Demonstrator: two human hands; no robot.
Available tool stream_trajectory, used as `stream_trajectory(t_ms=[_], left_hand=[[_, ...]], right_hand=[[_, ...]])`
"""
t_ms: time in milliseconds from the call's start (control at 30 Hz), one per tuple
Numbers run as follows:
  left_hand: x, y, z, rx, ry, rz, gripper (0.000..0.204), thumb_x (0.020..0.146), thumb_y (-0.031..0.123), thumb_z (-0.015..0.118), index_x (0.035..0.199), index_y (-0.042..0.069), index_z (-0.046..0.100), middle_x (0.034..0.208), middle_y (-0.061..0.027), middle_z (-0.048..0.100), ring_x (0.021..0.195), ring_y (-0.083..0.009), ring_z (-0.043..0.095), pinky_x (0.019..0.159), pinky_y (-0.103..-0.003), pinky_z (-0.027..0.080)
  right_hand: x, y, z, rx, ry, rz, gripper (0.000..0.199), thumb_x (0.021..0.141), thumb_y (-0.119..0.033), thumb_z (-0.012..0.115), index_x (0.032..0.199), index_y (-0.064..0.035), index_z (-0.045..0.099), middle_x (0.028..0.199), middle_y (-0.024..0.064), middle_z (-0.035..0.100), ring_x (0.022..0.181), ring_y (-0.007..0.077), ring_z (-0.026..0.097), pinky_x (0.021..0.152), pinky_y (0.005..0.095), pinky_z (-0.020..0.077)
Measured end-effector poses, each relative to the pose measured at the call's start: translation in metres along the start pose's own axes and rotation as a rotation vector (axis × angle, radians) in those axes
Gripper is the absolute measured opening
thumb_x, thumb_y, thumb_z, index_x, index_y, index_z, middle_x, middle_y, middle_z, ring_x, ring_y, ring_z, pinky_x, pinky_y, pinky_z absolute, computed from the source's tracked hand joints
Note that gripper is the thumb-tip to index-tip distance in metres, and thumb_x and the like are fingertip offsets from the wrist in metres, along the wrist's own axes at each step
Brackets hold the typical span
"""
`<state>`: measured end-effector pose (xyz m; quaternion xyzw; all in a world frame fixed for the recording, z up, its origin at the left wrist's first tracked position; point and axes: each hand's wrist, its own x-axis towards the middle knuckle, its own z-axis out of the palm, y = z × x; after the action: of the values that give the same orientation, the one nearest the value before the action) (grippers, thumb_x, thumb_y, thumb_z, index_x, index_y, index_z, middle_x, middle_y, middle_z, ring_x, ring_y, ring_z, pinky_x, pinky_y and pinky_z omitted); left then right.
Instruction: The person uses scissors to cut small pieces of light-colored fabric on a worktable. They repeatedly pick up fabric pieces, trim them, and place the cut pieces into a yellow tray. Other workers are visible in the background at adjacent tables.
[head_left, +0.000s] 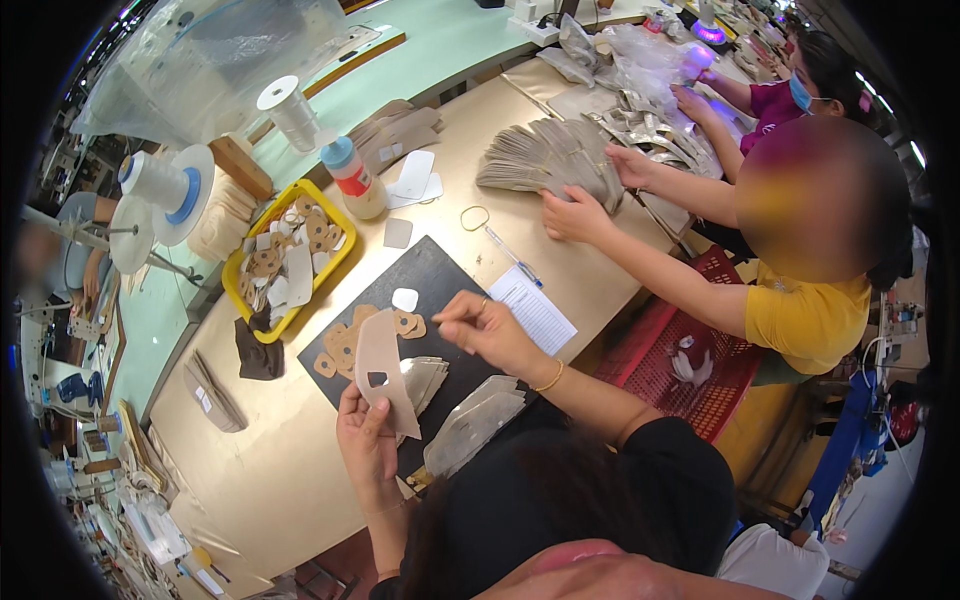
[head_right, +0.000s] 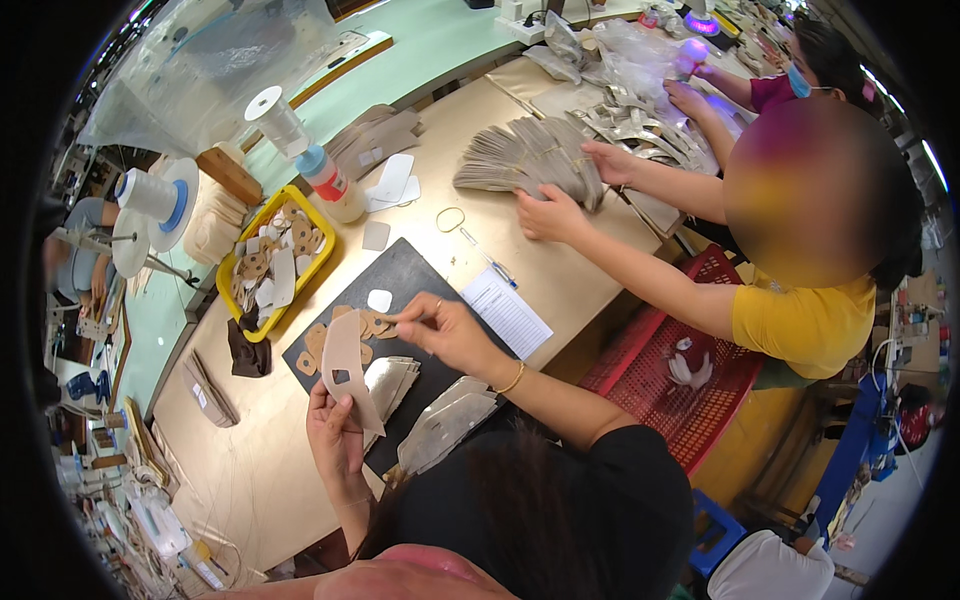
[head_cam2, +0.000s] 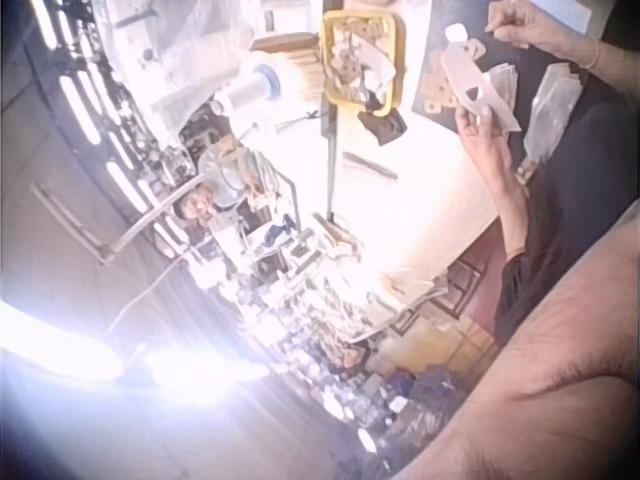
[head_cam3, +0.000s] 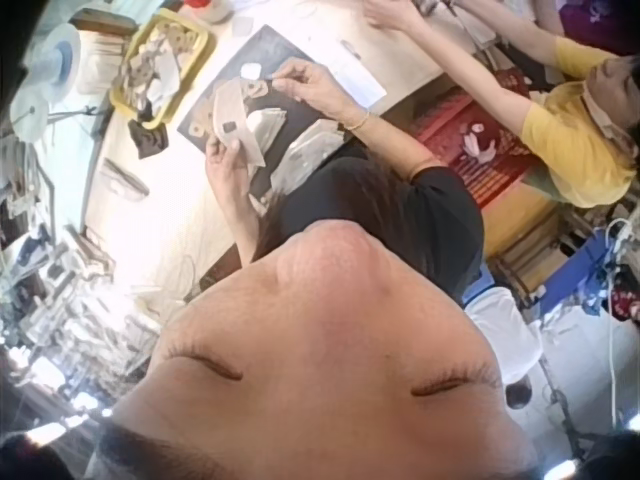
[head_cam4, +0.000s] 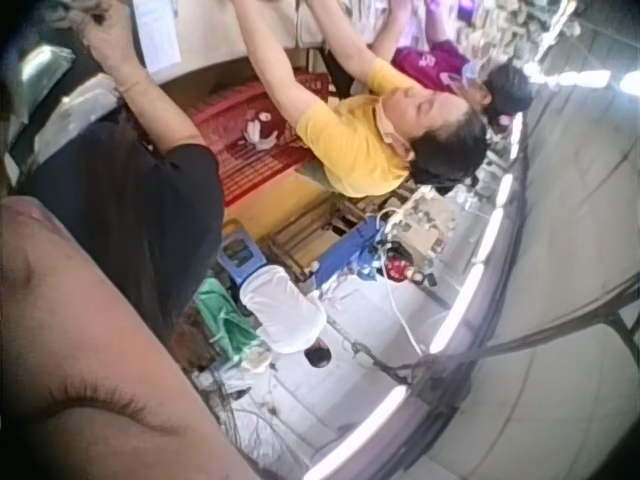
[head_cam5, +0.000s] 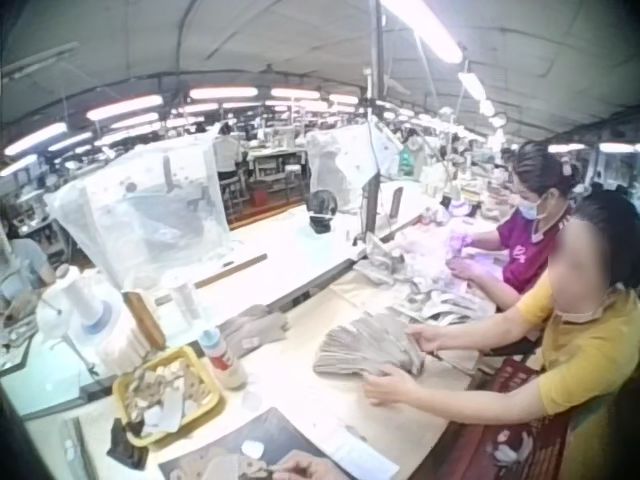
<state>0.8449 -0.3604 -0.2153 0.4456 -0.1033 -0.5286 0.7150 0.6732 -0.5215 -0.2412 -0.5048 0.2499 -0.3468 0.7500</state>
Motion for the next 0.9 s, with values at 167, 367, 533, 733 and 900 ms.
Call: stream_trajectory(t_ms=[167,367,533,733,900], left_hand=[[-0.003,0.005,0.004,-0.081,-0.002,-0.045,0.032,0.091,0.003,0.063,0.121,0.001,0.053,0.112,-0.0084,0.065,0.104,-0.0175,0.064,0.096,-0.032,0.051],[-0.004,0.003,0.006,-0.113,0.021,-0.071,0.021,0.094,0.008,0.060,0.114,0.003,0.057,0.106,-0.0076,0.067,0.098,-0.0173,0.066,0.089,-0.034,0.056],[-0.003,0.001,0.005,-0.100,0.029,-0.106,0.021,0.093,0.009,0.061,0.113,0.003,0.057,0.103,-0.0085,0.067,0.095,-0.0178,0.067,0.087,-0.034,0.056],[-0.001,-0.002,0.015,-0.079,0.010,-0.128,0.028,0.091,0.008,0.064,0.118,0.002,0.057,0.111,-0.0098,0.065,0.101,-0.0187,0.065,0.090,-0.035,0.054],[-0.005,0.005,0.023,-0.045,0.023,-0.179,0.029,0.091,0.006,0.063,0.119,0.003,0.058,0.108,-0.0084,0.066,0.098,-0.0158,0.066,0.087,-0.032,0.055]], right_hand=[[0.006,0.000,-0.018,0.667,0.044,0.012,0.013,0.096,-0.021,0.063,0.101,-0.0090,0.063,0.088,0.0015,0.057,0.054,0.0061,0.039,0.056,0.0246,0.0345],[0.018,-0.016,-0.067,1.183,0.120,-0.099,0.023,0.096,-0.033,0.061,0.108,-0.0126,0.060,0.092,-0.0023,0.059,0.055,0.0055,0.037,0.056,0.0235,0.0295],[0.016,-0.037,-0.097,1.184,0.221,-0.184,0.022,0.098,-0.029,0.059,0.110,-0.0119,0.063,0.094,-0.0008,0.061,0.055,0.0057,0.037,0.055,0.0235,0.0286],[0.012,-0.020,-0.061,0.664,0.115,-0.120,0.020,0.100,-0.022,0.056,0.112,-0.0067,0.057,0.101,0.0039,0.059,0.056,0.0078,0.041,0.055,0.0248,0.0344],[0.001,-0.012,-0.011,0.015,-0.042,-0.149,0.019,0.093,-0.009,0.065,0.111,-0.0011,0.062,0.102,0.0070,0.057,0.063,0.0092,0.048,0.061,0.0237,0.0416]])
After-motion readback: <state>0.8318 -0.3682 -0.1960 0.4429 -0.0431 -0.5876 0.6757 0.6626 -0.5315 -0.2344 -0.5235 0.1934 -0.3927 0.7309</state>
